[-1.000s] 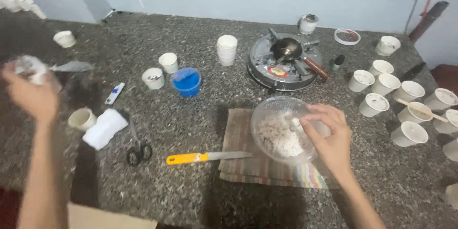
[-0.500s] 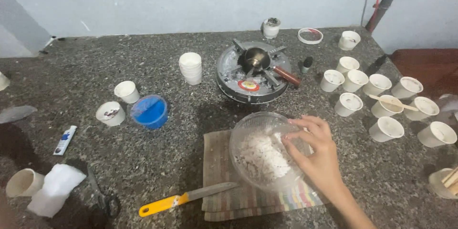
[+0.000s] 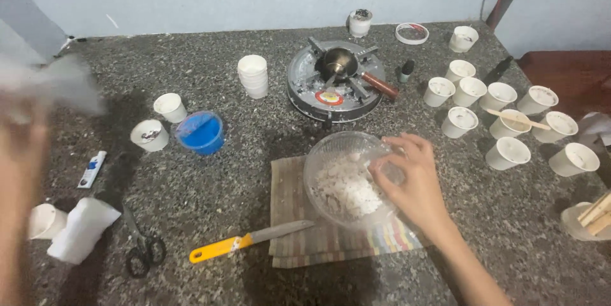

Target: Preparing wax flakes by shaving them from a block with a knife and transferring them to a melting pot using a spoon.

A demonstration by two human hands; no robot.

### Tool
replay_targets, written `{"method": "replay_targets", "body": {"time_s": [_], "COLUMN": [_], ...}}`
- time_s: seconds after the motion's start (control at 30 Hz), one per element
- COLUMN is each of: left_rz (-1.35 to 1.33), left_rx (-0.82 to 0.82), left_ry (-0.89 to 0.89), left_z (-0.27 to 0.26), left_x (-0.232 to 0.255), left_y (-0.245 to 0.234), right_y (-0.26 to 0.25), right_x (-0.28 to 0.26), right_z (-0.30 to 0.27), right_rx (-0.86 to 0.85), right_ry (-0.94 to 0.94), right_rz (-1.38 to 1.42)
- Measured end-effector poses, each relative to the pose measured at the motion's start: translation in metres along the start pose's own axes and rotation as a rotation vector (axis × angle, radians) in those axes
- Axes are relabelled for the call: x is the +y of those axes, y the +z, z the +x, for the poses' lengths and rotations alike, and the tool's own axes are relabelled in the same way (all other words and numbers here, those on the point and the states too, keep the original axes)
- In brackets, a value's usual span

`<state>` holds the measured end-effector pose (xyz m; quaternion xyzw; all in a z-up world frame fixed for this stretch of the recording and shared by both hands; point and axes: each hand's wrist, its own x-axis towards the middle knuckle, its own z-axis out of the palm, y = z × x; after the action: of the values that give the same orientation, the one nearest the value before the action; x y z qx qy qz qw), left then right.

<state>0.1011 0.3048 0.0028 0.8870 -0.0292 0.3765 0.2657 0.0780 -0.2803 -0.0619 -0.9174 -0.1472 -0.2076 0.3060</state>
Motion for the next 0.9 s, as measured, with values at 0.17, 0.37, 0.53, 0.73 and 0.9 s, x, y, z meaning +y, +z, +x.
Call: {"method": "replay_targets", "body": {"time_s": [0.17, 0.37, 0.53, 0.73, 0.9], "left_rz": [0.63, 0.126, 0.169, 0.088, 0.033], "left_rx": [0.168, -0.055, -0.099, 0.014, 0.009], "left_ry": [0.463, 0.693, 0.906, 1.08, 1.096], "left_z": [-0.018, -0.071, -0.107, -0.122, -0.132], "left_x": [0.173, 0.287, 0.314, 0.352, 0.358], "left_y": [0.023, 0.078, 0.113, 0.108, 0.102], "right_y": [-0.005, -0.036, -0.07, -0.06, -0.05], "right_x": [0.008, 0.001, -0.044, -0.069, -0.071], "right_z": [0.003, -0.003, -0.021, -0.04, -0.037], "right_rx": [0.021, 0.013, -0.067, -0.083, 0.198], "right_ry": [-0.044, -0.034, -0.134, -0.151, -0.313], "right_rz": [-0.077, 0.026, 0.197, 0.412, 0.341]}}
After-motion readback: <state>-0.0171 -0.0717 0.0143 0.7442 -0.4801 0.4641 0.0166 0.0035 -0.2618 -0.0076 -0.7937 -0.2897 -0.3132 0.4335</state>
